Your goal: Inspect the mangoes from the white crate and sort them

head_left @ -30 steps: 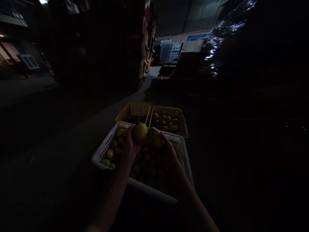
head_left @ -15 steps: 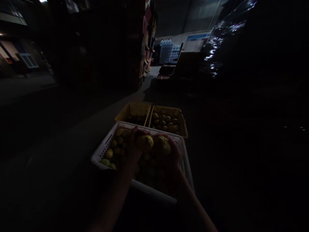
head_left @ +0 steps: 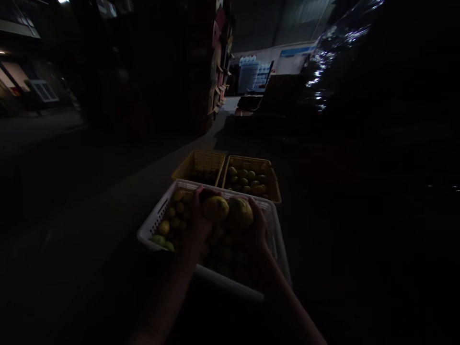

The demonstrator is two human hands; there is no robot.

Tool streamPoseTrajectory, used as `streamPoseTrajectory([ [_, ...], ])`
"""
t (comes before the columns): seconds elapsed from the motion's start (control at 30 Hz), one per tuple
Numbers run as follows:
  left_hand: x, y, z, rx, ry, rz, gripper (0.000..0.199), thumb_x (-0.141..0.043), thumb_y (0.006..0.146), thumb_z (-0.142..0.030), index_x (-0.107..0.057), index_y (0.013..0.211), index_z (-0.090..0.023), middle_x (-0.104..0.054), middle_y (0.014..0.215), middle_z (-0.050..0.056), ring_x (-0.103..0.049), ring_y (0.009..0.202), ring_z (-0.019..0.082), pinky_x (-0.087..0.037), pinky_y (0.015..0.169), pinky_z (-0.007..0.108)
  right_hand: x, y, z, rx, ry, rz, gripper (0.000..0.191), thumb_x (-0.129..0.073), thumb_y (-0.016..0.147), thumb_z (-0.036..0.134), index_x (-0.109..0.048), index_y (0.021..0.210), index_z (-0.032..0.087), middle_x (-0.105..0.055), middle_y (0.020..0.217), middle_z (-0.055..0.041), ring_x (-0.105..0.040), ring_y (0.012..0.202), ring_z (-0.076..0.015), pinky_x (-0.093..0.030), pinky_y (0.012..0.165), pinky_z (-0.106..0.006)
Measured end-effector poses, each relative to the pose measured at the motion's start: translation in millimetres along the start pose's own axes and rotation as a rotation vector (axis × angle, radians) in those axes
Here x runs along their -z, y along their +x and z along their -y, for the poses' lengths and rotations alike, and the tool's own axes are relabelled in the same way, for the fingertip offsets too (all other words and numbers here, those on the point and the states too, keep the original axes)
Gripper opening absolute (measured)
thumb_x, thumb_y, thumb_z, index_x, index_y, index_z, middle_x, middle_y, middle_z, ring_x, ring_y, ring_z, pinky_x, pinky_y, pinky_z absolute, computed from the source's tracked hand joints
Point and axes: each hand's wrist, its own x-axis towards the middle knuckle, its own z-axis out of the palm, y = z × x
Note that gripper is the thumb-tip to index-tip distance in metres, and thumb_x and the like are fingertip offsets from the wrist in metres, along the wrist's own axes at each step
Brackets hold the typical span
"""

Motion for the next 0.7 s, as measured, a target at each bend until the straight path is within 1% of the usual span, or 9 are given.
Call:
streamPoseTrajectory([
  [0.07,-0.7,2.2,3.1,0.065,-0.033,-0.056,0.033,-0.046,0.085,-0.035,-0.070,0.070,-0.017,-0.071,0.076,0.005,-0.066,0.071,0.016,-0.052,0.072,0.027,-0.4,8.0,-7.6,-0.072,0.061,-0.108,0.030,-0.067,0.070,0.049,-0.070,0.081,0.021,-0.071,0.074,0.0005,-0.067,0.078,-0.0187,-0.056,0.071,-0.029],
  [0.1,-0.8,3.4,4.5,0.096,-0.049,-0.070,0.031,-0.046,0.084,-0.035,-0.071,0.077,-0.018,-0.072,0.084,0.006,-0.066,0.077,0.017,-0.052,0.074,0.027,-0.2,11.9,-11.0,-0.081,0.077,-0.133,0.028,-0.067,0.070,0.048,-0.069,0.082,0.022,-0.071,0.075,0.0018,-0.068,0.077,-0.0175,-0.056,0.070,-0.029],
  [0.17,-0.8,5.8,6.3,0.130,-0.083,-0.093,0.027,-0.049,0.082,-0.034,-0.071,0.086,-0.019,-0.072,0.094,0.006,-0.067,0.085,0.018,-0.053,0.079,0.028,0.8,17.8,-15.5,-0.054,0.086,-0.127,0.025,-0.069,0.070,0.044,-0.068,0.084,0.024,-0.072,0.078,0.0038,-0.068,0.077,-0.0153,-0.056,0.071,-0.027],
  [0.2,-1.0,7.0,6.6,0.143,-0.091,-0.107,0.025,-0.051,0.081,-0.034,-0.070,0.088,-0.020,-0.072,0.095,0.006,-0.067,0.087,0.019,-0.053,0.081,0.028,1.4,19.3,-16.3,-0.043,0.089,-0.117,0.024,-0.069,0.070,0.043,-0.068,0.085,0.024,-0.072,0.079,0.0042,-0.068,0.078,-0.0147,-0.056,0.071,-0.026],
  [0.3,-2.2,10.6,6.1,0.192,-0.119,-0.160,0.023,-0.051,0.081,-0.034,-0.068,0.088,-0.020,-0.071,0.091,0.004,-0.066,0.086,0.020,-0.053,0.082,0.030,3.5,18.3,-14.7,-0.042,0.089,-0.069,0.025,-0.071,0.069,0.041,-0.068,0.087,0.023,-0.072,0.078,0.0029,-0.068,0.079,-0.0165,-0.057,0.070,-0.028],
  [0.4,-3.2,12.9,6.5,0.273,-0.169,-0.244,0.020,-0.045,0.084,-0.031,-0.062,0.078,-0.021,-0.066,0.075,0.002,-0.065,0.077,0.018,-0.053,0.079,0.030,5.8,12.3,-11.8,-0.069,0.068,-0.015,0.030,-0.068,0.072,0.045,-0.068,0.091,0.022,-0.072,0.079,0.0017,-0.068,0.082,-0.0195,-0.058,0.070,-0.033],
  [0.47,-2.5,13.1,7.9,0.322,-0.181,-0.275,0.021,-0.042,0.085,-0.031,-0.057,0.073,-0.021,-0.062,0.068,0.001,-0.064,0.073,0.017,-0.052,0.077,0.029,6.9,8.6,-11.1,-0.081,0.050,0.013,0.027,-0.067,0.074,0.044,-0.068,0.091,0.022,-0.072,0.079,0.0016,-0.068,0.083,-0.0204,-0.059,0.071,-0.035],
  [0.6,0.8,11.5,11.4,0.407,-0.150,-0.245,0.023,-0.045,0.085,-0.036,-0.055,0.072,-0.020,-0.061,0.065,0.003,-0.062,0.067,0.017,-0.052,0.074,0.030,7.4,11.5,-13.3,-0.117,0.076,0.037,0.018,-0.069,0.074,0.037,-0.069,0.088,0.024,-0.071,0.073,0.0020,-0.069,0.082,-0.0225,-0.059,0.070,-0.036],
  [0.7,0.9,10.5,12.6,0.409,-0.152,-0.215,0.023,-0.045,0.085,-0.035,-0.055,0.071,-0.020,-0.061,0.063,0.002,-0.059,0.061,0.016,-0.053,0.071,0.030,8.4,21.2,-14.9,-0.228,0.133,0.077,0.022,-0.069,0.072,0.043,-0.067,0.081,0.023,-0.069,0.068,0.0007,-0.069,0.080,-0.0246,-0.059,0.065,-0.038],
])
